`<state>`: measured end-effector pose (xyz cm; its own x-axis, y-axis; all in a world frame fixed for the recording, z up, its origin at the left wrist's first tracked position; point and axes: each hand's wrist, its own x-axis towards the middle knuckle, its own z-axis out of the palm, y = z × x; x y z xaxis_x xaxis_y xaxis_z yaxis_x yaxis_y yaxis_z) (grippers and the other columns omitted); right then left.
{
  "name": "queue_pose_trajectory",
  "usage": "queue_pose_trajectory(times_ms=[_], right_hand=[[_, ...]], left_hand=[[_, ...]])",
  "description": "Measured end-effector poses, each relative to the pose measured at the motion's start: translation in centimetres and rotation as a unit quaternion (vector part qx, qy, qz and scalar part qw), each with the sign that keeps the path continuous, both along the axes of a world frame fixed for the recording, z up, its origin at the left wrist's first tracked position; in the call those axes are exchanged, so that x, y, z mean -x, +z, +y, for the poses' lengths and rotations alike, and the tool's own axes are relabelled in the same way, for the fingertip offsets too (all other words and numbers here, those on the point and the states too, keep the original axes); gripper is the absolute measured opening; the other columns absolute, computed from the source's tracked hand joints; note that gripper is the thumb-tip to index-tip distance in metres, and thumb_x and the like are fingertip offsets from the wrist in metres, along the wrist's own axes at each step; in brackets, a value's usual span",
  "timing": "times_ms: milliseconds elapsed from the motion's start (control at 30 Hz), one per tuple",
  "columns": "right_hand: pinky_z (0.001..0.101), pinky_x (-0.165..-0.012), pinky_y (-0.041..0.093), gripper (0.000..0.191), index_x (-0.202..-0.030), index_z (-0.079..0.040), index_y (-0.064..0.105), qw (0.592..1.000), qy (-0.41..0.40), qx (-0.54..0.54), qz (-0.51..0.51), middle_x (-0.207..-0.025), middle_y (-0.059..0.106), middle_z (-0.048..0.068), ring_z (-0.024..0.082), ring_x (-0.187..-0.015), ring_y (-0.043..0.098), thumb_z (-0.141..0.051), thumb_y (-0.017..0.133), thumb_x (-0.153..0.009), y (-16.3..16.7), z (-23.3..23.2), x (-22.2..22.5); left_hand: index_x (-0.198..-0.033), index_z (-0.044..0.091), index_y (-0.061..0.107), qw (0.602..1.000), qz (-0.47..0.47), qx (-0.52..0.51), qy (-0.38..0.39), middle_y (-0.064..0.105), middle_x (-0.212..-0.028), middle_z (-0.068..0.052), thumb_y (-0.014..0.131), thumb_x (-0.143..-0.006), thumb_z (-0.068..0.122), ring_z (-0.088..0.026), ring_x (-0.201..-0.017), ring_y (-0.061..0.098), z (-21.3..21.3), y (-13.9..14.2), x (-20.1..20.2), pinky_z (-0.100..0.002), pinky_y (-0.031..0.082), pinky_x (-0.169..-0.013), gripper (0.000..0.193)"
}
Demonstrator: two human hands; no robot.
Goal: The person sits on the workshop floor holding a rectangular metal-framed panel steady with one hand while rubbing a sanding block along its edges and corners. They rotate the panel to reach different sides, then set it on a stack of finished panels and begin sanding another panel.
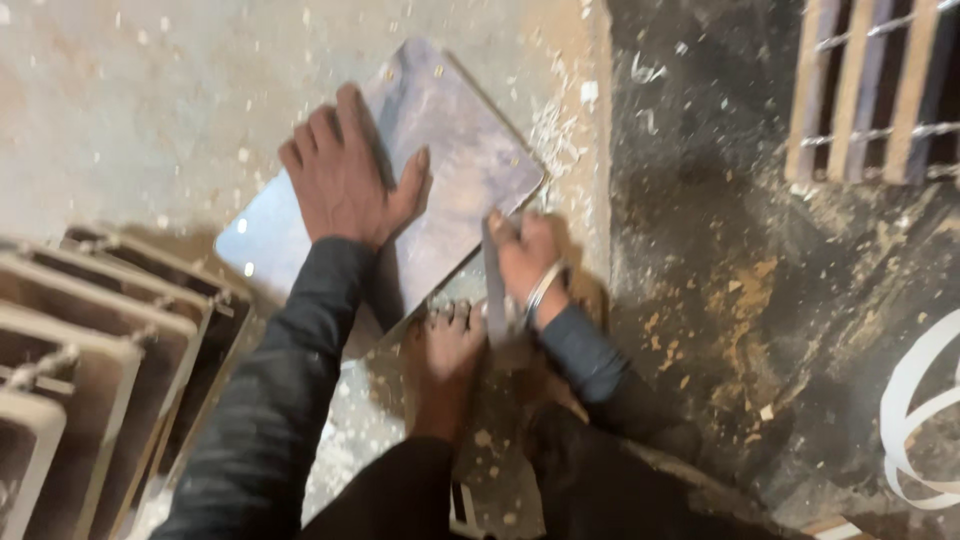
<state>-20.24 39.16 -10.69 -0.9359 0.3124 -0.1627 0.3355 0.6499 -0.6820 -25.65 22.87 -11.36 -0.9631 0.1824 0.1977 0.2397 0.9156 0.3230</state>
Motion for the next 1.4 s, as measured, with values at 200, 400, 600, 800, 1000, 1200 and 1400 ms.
queue_pose_trajectory(times_ms=[200,400,600,800,1000,1200,1400], right_hand=[[0.0469,-0.054,0.047,0.05,-0.074,0.004,0.061,0.981,-0.086,0.114,-0.133,-0.061,0.056,0.017,0.028,-0.053,0.056,-0.041,0.065,-0.096,0.1,0.0,0.3],[0.0447,-0.053,0.048,0.051,-0.073,0.002,0.061,0.998,-0.02,0.063,-0.014,-0.06,0.058,0.013,0.026,-0.055,0.057,-0.042,0.067,-0.097,0.5,0.6,0.8],[0.049,-0.054,0.046,0.053,-0.072,0.002,0.065,0.996,0.024,-0.056,-0.07,-0.06,0.057,0.021,0.03,-0.053,0.056,-0.046,0.067,-0.095,0.3,1.3,1.6],[0.0504,-0.059,0.047,0.056,-0.079,0.005,0.065,0.999,0.008,0.042,0.008,-0.068,0.061,0.027,0.038,-0.064,0.057,-0.048,0.063,-0.099,-0.3,1.2,1.1],[0.0536,-0.062,0.047,0.056,-0.071,0.005,0.064,0.999,0.013,-0.025,-0.034,-0.067,0.061,0.028,0.044,-0.064,0.062,-0.046,0.064,-0.094,0.2,1.5,1.6],[0.0535,-0.062,0.044,0.052,-0.068,0.007,0.065,0.995,0.065,-0.073,-0.027,-0.066,0.059,0.031,0.042,-0.062,0.059,-0.038,0.07,-0.093,0.2,2.0,2.1],[0.0484,-0.067,0.049,0.044,-0.082,0.006,0.066,0.997,0.024,-0.028,-0.061,-0.074,0.064,0.028,0.038,-0.067,0.063,-0.037,0.069,-0.095,-0.3,2.7,2.3]], left_hand=[[-0.152,-0.005,0.041,1.0,-0.001,0.021,0.002,0.052,-0.126,-0.025,0.058,-0.098,0.066,-0.039,-0.115,0.048,-0.1,0.1,0.3,-0.053,0.032,-0.101,0.091],[-0.153,-0.004,0.041,1.0,0.022,-0.003,-0.01,0.053,-0.125,-0.025,0.057,-0.099,0.068,-0.04,-0.112,0.049,0.2,0.2,0.2,-0.053,0.033,-0.101,0.091],[-0.152,-0.006,0.039,1.0,0.004,-0.01,-0.015,0.052,-0.126,-0.026,0.059,-0.096,0.07,-0.041,-0.114,0.048,0.1,0.4,0.2,-0.053,0.034,-0.105,0.096],[-0.153,-0.007,0.039,0.999,-0.032,-0.012,-0.012,0.052,-0.125,-0.027,0.062,-0.093,0.069,-0.042,-0.114,0.048,0.0,0.5,0.3,-0.053,0.034,-0.104,0.099],[-0.151,-0.005,0.039,1.0,0.008,-0.007,-0.016,0.052,-0.125,-0.027,0.064,-0.091,0.07,-0.042,-0.115,0.048,0.1,0.8,0.4,-0.052,0.034,-0.104,0.1],[-0.152,-0.006,0.039,1.0,-0.021,-0.002,-0.007,0.053,-0.123,-0.027,0.065,-0.089,0.068,-0.042,-0.114,0.048,0.0,0.8,0.4,-0.053,0.034,-0.103,0.101],[-0.15,-0.006,0.039,1.0,-0.023,-0.005,-0.003,0.053,-0.124,-0.027,0.064,-0.089,0.07,-0.042,-0.113,0.048,-0.1,0.7,0.5,-0.053,0.034,-0.103,0.101]])
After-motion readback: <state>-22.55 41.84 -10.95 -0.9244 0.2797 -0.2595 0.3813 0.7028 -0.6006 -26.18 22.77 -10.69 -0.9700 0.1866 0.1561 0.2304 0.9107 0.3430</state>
